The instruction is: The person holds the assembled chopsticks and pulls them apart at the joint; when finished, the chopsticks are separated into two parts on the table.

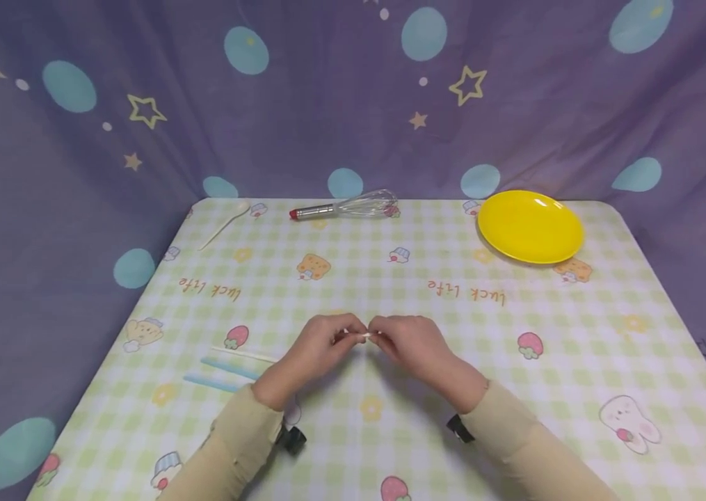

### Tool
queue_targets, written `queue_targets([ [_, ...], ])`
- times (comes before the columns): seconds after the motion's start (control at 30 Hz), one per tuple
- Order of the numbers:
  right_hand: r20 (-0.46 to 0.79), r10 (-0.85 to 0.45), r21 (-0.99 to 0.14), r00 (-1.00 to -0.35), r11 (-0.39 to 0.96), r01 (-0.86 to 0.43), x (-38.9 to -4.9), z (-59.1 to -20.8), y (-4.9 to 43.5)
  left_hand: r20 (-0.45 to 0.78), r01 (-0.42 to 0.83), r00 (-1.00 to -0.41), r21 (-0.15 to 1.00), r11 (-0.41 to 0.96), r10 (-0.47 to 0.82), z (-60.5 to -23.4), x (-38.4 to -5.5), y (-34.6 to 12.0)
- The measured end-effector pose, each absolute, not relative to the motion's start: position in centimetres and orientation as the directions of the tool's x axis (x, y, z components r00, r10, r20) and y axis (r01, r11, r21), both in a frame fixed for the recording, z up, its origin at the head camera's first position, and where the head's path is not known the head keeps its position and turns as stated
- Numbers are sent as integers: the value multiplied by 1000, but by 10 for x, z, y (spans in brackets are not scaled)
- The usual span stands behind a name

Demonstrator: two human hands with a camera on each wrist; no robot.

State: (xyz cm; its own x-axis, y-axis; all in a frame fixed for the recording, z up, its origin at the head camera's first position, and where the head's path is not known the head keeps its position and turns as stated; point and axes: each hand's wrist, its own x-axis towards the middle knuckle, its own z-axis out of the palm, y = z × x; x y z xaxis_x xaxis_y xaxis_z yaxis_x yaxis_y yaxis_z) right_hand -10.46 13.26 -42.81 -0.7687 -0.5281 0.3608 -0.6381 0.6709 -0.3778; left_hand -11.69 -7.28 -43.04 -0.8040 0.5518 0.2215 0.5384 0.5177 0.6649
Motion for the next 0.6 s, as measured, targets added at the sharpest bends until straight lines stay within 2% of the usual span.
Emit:
queue_targets([
  [0.27,441,-543,-355,-715,626,-694,-107,-432,133,259,539,-795,717,442,548,-433,-119,-76],
  [0.4,431,-546,-346,-719,636,-690,-107,-432,132,256,539,-798,708,457,546,-435,-118,-77],
  [0.6,370,-552,-331,-747,673,-661,-104,-431,131,278,592,-778,624,510,563,-435,-116,-75],
])
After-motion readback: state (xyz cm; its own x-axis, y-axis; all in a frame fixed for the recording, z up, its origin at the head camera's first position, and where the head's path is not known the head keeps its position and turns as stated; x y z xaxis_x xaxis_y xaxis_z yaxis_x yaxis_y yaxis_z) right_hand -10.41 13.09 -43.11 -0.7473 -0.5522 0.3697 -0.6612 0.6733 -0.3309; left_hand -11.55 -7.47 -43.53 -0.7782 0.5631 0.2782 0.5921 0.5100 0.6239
